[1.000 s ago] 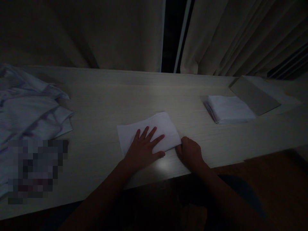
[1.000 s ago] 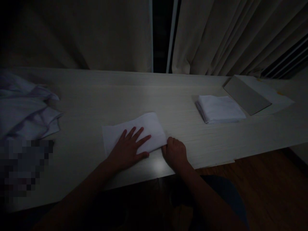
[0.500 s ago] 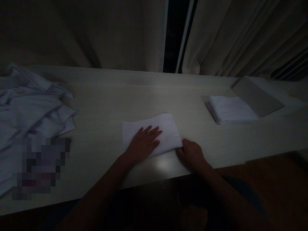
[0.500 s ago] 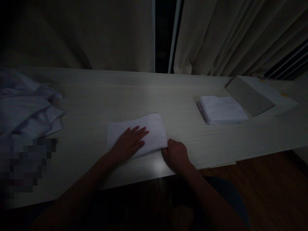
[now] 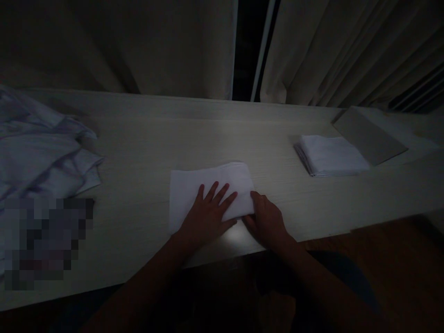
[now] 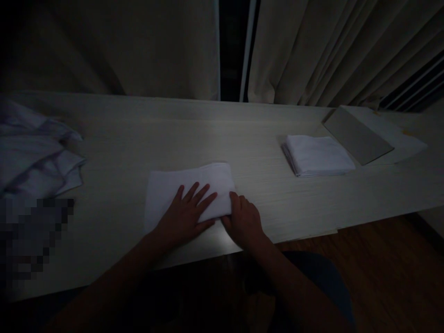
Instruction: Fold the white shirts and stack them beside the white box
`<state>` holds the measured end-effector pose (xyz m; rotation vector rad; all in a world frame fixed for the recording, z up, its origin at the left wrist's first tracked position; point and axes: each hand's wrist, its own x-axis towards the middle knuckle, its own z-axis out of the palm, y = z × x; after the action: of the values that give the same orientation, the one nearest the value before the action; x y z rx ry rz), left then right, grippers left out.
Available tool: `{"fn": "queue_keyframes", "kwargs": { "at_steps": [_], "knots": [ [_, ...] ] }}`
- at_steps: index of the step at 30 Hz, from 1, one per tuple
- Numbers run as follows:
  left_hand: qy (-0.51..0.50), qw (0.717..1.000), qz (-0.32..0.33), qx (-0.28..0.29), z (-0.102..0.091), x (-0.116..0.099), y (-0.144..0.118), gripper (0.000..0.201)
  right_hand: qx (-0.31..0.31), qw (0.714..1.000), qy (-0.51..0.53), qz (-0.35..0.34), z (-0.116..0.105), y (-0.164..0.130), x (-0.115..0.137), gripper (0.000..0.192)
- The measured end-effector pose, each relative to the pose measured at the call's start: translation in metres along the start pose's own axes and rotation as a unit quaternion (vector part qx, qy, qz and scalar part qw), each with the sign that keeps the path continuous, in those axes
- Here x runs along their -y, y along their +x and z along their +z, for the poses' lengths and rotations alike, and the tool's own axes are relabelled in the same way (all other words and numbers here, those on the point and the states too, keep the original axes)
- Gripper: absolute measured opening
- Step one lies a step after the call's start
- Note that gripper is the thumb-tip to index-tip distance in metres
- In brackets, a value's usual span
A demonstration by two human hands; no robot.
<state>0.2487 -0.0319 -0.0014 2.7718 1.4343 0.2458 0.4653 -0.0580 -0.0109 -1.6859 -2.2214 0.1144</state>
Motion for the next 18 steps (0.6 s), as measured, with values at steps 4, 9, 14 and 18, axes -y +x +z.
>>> {"fn": "queue_keyframes", "kwargs": {
  "at_steps": [4,9,14,18],
  "knots": [
    [0.016,1.000,0.005,-0.001,0.002,0.000,0.000,0.066,-0.015,1.000,-0.013,-0.001,0.007,0.003,-0.003,0.056],
    [0.025,1.000,0.003,0.002,0.002,0.002,-0.001,0.068,-0.019,0.998,-0.052,-0.011,0.012,0.002,-0.007,0.047],
    [0.024,1.000,0.002,-0.005,0.002,0.004,-0.005,0.072,-0.001,0.995,-0.101,-0.009,0.013,0.001,-0.006,0.042],
    [0.022,0.999,-0.015,-0.022,0.002,0.005,-0.009,0.071,0.035,0.991,-0.132,-0.005,0.012,0.003,-0.004,0.040]
  ]
}}
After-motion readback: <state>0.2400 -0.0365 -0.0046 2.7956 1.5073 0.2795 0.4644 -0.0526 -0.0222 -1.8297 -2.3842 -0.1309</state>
